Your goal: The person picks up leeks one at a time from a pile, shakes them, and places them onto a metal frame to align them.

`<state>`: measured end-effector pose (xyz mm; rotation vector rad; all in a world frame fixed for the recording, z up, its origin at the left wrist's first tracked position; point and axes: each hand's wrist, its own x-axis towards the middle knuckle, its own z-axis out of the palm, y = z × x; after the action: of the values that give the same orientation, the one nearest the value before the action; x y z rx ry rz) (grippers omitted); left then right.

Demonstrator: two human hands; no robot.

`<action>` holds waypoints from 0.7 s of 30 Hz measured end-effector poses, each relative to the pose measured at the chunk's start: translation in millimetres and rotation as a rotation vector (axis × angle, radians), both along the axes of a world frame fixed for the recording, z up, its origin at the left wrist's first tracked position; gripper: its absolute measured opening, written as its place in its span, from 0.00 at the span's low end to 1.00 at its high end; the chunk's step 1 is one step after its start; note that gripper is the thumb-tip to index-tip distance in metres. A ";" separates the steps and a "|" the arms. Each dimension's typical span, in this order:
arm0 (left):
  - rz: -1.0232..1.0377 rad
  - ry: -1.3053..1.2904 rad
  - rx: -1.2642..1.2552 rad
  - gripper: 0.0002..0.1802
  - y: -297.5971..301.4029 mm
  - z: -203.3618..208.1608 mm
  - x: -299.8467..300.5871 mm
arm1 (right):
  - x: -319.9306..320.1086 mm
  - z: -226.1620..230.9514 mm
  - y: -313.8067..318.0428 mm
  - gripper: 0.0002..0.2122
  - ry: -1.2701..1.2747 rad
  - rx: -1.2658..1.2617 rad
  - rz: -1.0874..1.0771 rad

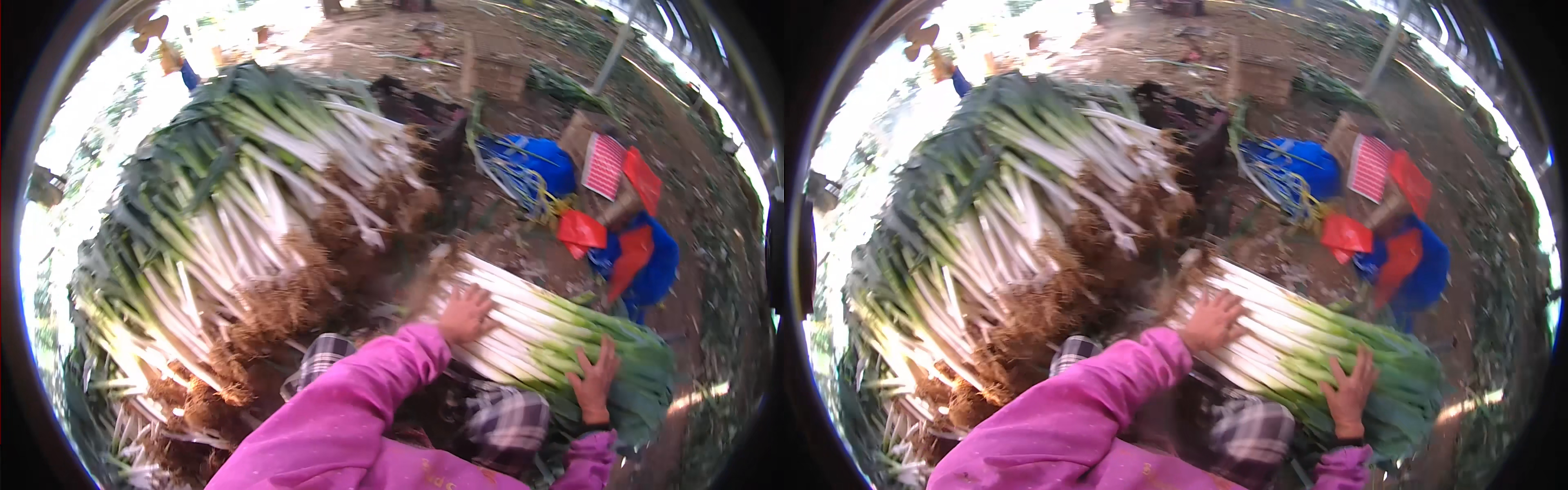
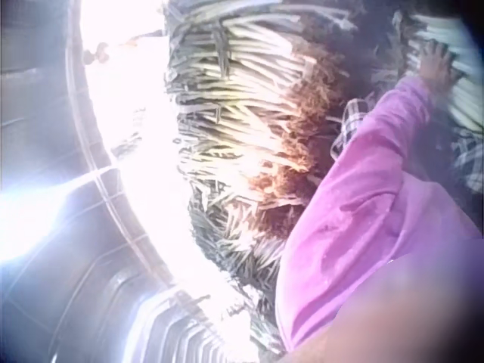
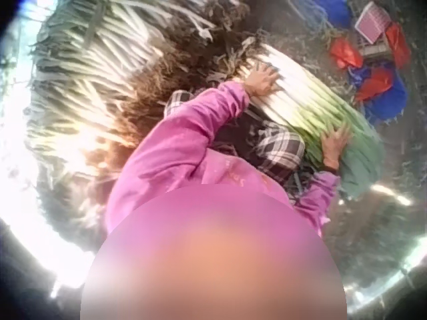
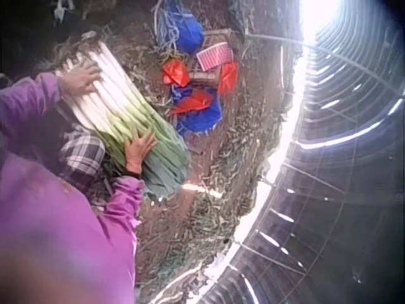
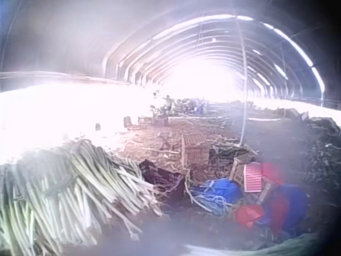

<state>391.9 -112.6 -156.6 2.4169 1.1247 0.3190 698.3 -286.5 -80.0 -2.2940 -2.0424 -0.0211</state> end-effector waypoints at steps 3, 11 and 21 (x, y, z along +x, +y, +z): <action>0.097 0.026 -0.036 0.31 -13.1 -15.5 -3.5 | -0.7 -5.1 -2.0 0.33 -0.117 -0.169 -0.018; 0.046 0.049 -0.281 0.30 60.3 43.3 -61.9 | -18.3 -7.9 10.1 0.31 -0.009 -0.285 -0.047; 0.840 0.061 0.474 0.08 219.6 76.3 -326.7 | -22.9 7.3 7.7 0.26 -0.321 -0.309 0.007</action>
<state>65.2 107.1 -80.3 2.1751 2.2709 0.8522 675.4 -278.8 -72.7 -2.6122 -2.3514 -0.0840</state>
